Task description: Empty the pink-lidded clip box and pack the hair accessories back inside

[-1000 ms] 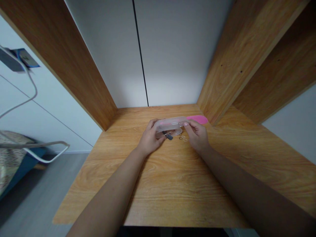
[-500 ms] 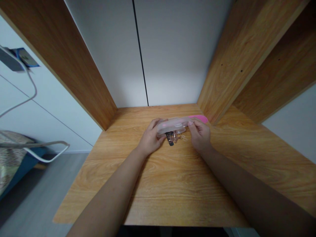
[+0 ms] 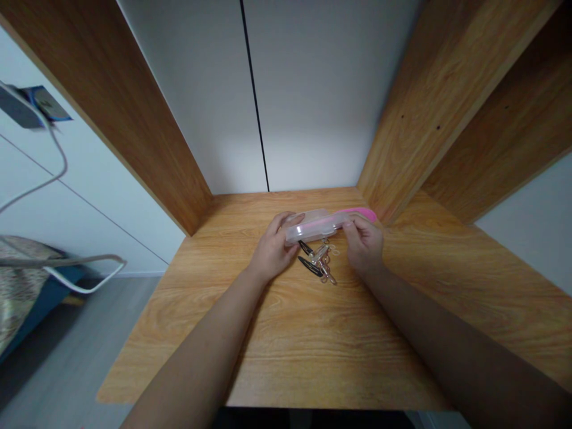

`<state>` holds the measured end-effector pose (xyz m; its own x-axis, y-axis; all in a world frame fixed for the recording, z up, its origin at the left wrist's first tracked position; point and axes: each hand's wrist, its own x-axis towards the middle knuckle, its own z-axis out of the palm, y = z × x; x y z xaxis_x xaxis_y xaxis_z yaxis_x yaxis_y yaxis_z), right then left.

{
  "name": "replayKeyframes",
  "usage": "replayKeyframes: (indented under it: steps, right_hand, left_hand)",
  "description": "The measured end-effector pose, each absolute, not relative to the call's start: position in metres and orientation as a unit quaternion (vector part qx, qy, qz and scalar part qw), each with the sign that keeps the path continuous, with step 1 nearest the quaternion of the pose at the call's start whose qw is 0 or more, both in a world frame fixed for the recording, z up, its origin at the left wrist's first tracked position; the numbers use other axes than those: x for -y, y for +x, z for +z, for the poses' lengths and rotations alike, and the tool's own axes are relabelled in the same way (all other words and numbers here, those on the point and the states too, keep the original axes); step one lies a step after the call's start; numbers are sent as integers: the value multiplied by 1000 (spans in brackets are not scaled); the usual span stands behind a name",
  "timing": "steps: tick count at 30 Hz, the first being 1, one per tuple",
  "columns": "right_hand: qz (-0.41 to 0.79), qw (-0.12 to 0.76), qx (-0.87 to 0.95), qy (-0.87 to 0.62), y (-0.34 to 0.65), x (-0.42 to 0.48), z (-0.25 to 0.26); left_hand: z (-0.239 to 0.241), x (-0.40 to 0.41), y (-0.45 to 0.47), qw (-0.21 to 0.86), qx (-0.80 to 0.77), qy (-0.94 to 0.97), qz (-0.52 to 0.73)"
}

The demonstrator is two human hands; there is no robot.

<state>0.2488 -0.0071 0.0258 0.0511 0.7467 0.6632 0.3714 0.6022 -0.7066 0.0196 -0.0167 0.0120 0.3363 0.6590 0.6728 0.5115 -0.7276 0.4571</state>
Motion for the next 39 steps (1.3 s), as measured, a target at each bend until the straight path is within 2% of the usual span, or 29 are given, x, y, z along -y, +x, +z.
replayKeyframes:
  steps: [20,34,39]
  right_hand:
    - [159,591,674,-414,246,11,31]
    - [157,608,681,-377,247,6,28]
    - [202,616,649,-398,245,4,24]
  left_hand:
    - [19,21,21,-49,-392,786,476]
    - [16,19,21,-51,-375,779,500]
    - [17,19,22,-28,-372,784,495]
